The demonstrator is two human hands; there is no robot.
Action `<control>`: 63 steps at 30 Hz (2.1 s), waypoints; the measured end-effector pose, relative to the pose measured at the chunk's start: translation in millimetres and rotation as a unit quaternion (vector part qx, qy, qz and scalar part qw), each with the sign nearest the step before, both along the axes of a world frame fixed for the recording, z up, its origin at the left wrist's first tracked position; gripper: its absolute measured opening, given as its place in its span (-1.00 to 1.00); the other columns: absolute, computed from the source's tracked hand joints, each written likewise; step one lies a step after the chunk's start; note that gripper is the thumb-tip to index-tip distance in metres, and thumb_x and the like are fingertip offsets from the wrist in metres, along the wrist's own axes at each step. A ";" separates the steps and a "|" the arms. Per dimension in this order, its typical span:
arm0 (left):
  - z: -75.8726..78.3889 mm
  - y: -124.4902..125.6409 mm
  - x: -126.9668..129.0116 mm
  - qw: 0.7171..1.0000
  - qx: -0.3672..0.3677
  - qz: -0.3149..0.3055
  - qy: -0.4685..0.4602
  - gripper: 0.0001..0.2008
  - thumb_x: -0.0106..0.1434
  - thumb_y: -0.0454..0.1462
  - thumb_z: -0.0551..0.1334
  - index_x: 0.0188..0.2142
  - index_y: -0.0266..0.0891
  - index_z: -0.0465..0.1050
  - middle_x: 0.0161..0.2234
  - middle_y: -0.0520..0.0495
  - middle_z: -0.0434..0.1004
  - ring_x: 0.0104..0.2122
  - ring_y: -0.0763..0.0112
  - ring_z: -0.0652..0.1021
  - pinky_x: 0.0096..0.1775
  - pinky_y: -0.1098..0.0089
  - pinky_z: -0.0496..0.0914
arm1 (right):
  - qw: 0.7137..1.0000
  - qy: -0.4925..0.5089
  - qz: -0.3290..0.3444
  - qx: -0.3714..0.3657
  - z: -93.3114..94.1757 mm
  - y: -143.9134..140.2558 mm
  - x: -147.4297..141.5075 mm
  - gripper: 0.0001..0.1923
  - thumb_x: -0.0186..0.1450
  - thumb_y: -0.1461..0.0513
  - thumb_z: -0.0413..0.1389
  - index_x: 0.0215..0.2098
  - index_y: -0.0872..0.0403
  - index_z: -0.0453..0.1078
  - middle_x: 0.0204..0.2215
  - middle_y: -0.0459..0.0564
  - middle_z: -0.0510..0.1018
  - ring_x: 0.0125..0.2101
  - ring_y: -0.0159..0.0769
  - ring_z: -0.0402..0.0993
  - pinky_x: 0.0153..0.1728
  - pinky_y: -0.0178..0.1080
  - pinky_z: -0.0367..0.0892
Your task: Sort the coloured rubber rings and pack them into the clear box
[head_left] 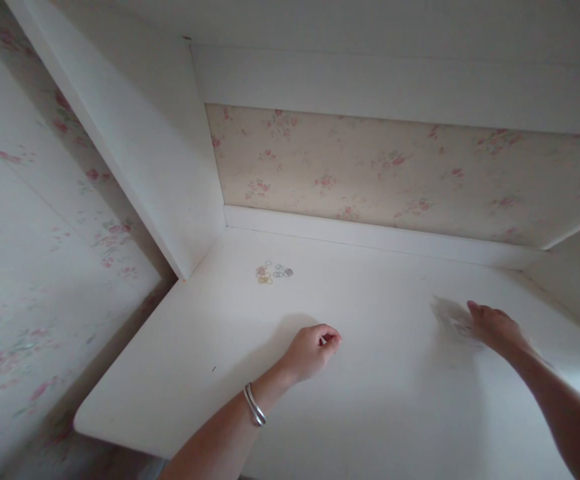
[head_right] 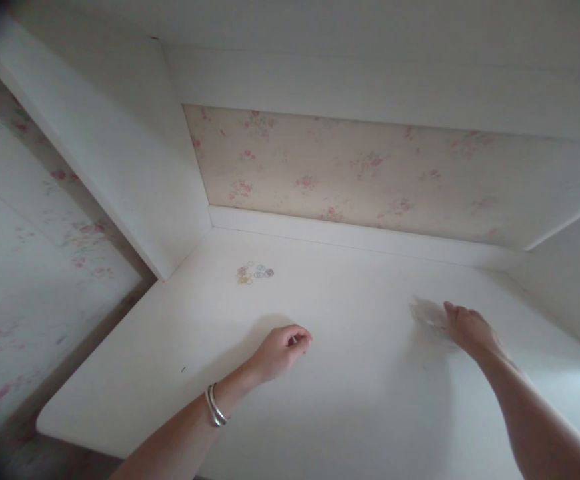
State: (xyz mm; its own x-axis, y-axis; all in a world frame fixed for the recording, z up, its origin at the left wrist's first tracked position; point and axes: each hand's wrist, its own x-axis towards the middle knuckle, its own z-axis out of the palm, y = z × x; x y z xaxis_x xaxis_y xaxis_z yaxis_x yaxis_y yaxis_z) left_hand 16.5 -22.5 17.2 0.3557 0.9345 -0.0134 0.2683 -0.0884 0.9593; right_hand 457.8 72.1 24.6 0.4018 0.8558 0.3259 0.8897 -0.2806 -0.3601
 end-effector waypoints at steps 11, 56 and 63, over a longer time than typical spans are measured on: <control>1.0 -1.0 2.1 0.998 -0.023 0.045 -0.026 -0.71 0.23 -0.13 0.13 -0.27 -0.29 0.51 -0.47 -0.02 0.48 -0.49 0.45 0.39 -0.42 0.46 0.23 | 0.974 0.206 0.093 -0.020 15.8 -65.2 -199.4 -0.43 0.28 -0.17 -0.18 -0.50 0.05 0.37 -0.72 -0.12 0.27 -0.62 -0.30 0.23 -0.53 -0.28 0.08; -5.2 6.3 0.7 0.997 0.029 0.057 0.040 -0.80 0.23 -0.26 0.04 -0.41 -0.23 0.40 -0.49 0.03 0.44 -0.47 0.44 0.41 -0.39 0.44 0.24 | 0.867 0.437 0.239 -0.027 -22.6 -81.7 -320.8 -0.54 0.31 -0.10 -0.10 -0.55 0.04 0.18 -0.63 -0.19 0.23 -0.55 -0.40 0.12 -0.52 -0.33 0.05; -3.0 23.0 -22.4 0.988 0.083 0.114 0.063 -0.78 0.27 -0.22 0.05 -0.30 -0.23 0.44 -0.42 0.00 0.47 -0.50 0.46 0.45 -0.37 0.43 0.33 | 0.862 0.452 0.229 -0.022 -25.4 -77.3 -318.7 -0.51 0.27 -0.14 -0.08 -0.53 0.07 0.28 -0.68 -0.20 0.18 -0.60 -0.40 0.10 -0.55 -0.34 0.02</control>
State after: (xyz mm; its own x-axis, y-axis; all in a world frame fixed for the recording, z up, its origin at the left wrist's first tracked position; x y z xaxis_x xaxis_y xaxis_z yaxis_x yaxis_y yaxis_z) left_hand -5.9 0.5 14.2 0.1407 0.9832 0.1166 0.4152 -0.1655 0.8946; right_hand 139.1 -5.2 -0.8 0.0908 0.9957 0.0200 0.2726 -0.0055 -0.9621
